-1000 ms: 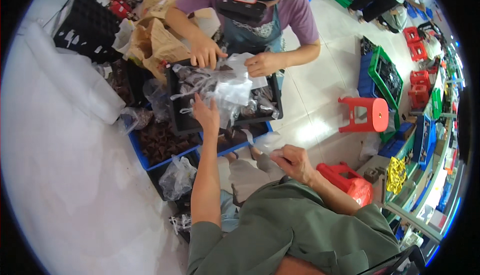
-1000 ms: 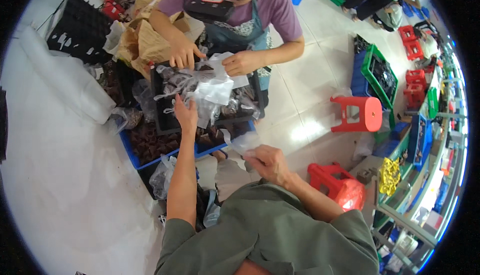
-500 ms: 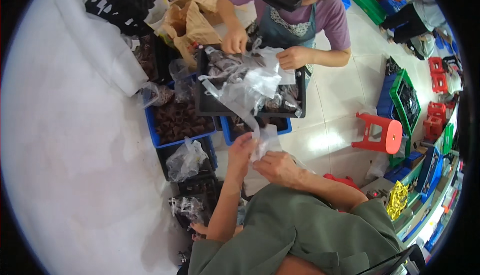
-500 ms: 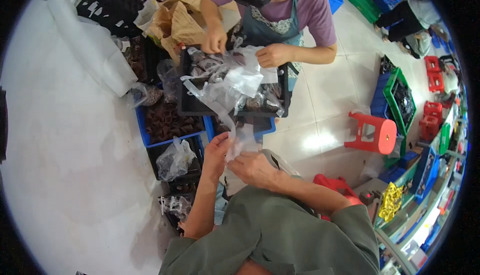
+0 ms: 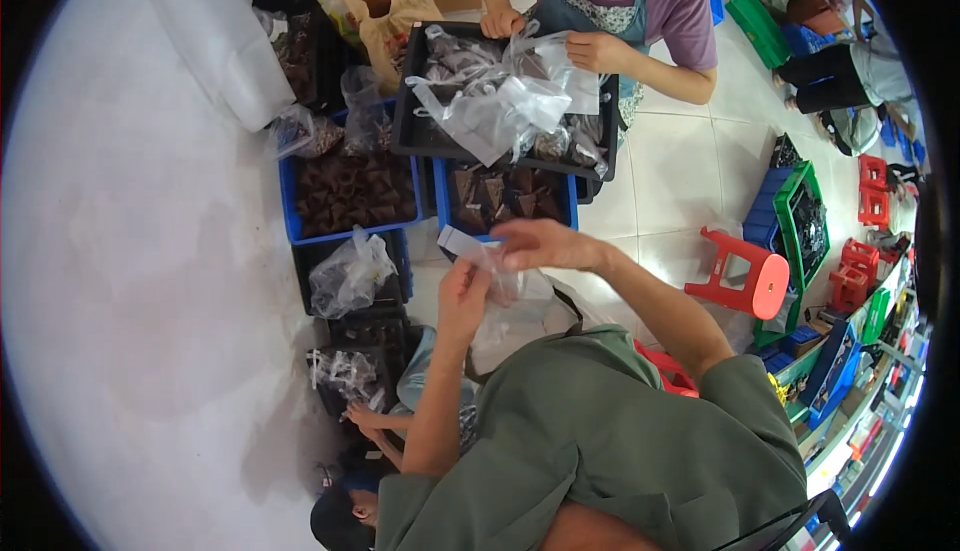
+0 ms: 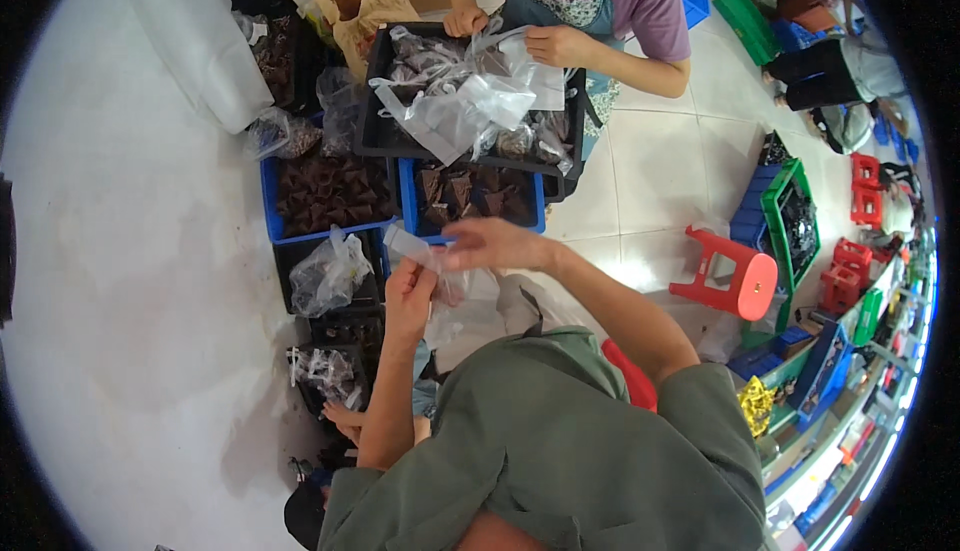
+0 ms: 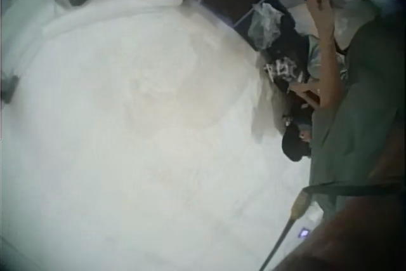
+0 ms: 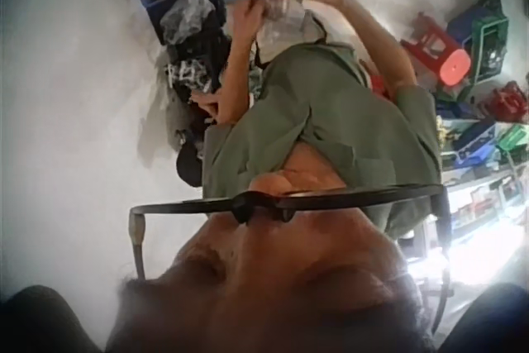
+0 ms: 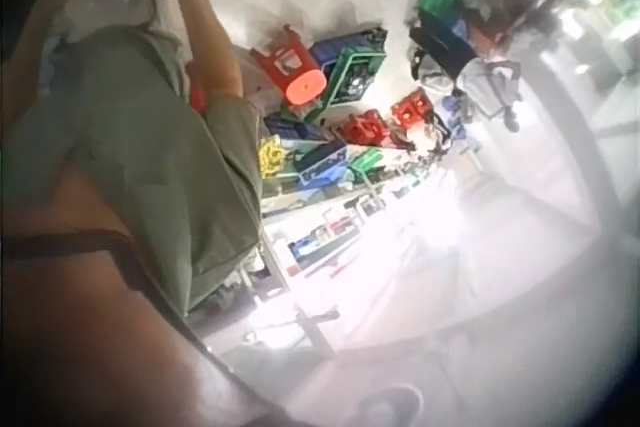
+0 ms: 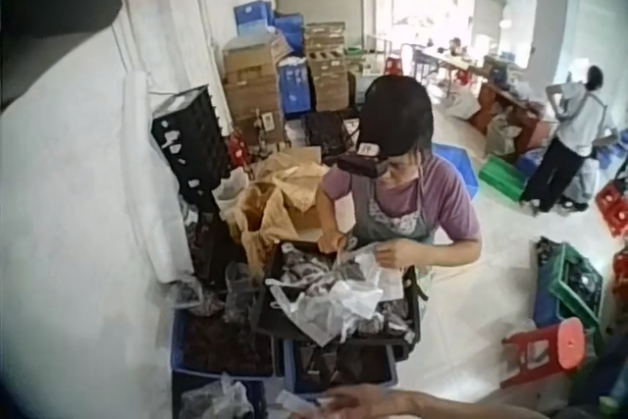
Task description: The person walks to a workstation, opens plastic bags, and places brown items into the plastic bags by hand.
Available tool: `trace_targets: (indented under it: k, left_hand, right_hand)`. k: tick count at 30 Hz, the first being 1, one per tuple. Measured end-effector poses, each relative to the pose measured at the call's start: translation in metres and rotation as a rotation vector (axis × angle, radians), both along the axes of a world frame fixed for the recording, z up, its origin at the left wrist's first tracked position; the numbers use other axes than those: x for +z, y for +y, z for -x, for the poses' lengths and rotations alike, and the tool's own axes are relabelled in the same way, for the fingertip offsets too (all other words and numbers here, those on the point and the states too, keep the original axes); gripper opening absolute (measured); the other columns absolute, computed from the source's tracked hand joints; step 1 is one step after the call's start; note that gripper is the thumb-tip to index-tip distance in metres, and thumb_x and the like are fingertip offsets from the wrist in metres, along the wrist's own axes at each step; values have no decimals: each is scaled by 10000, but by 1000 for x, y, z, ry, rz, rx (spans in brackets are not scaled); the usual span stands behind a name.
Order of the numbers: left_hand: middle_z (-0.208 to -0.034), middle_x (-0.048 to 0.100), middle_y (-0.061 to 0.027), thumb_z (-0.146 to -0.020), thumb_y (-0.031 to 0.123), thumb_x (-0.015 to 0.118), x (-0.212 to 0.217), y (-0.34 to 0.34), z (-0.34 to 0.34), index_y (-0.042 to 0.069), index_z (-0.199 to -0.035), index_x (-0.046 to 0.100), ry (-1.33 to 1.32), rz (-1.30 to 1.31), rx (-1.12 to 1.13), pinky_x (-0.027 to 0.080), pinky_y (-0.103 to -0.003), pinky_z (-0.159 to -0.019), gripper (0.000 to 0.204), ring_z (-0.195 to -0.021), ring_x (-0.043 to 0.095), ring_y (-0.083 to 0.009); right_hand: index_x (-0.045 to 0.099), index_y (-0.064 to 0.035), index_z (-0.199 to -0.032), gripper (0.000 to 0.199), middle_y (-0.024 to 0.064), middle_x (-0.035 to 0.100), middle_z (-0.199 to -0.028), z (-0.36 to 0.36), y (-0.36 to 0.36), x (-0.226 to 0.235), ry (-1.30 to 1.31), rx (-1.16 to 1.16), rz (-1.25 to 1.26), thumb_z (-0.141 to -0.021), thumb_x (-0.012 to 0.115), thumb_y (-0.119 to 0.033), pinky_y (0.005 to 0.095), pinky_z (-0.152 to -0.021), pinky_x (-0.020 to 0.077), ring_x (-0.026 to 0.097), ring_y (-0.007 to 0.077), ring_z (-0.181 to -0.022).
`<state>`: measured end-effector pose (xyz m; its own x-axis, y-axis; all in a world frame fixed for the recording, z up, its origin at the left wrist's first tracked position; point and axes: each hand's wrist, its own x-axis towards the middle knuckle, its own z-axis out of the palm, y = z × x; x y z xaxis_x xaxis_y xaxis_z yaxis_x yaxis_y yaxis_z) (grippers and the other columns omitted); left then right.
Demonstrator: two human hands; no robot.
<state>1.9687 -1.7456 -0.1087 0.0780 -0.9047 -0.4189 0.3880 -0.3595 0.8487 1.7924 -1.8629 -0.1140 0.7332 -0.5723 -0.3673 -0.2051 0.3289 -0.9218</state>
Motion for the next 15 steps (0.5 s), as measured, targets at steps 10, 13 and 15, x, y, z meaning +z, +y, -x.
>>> trace_targets:
  k: [10, 13, 15]
  left_hand:
    - [-903, 668, -171, -967, 99, 512, -9, 32, -6, -1, -1140, 575, -580, -59, -180, 516, -356, -635, 209, -703, 664, -249]
    - [-962, 663, -176, -955, 121, 551, -20, 33, -14, 14, -1161, 579, -734, 53, -49, 516, -362, -681, 234, -787, 660, -256]
    - [-989, 661, -166, -949, 137, 577, -23, 37, -13, 20, -1173, 580, -916, 213, 87, 516, -352, -713, 253, -839, 656, -245]
  right_hand:
    - [724, -5, -926, 244, 12, 675, -773, -1, 33, 0, 242, 292, -125, -857, 727, -239, 260, -661, 468, 575, 73, -732]
    - [729, -10, -910, 219, 8, 673, -762, 3, 44, -13, 282, 191, -194, -876, 705, -224, 251, -653, 464, 562, 65, -712]
    - [732, -17, -932, 217, 8, 672, -766, 7, 49, -22, 327, 8, -176, -880, 697, -225, 258, -662, 465, 556, 67, -726]
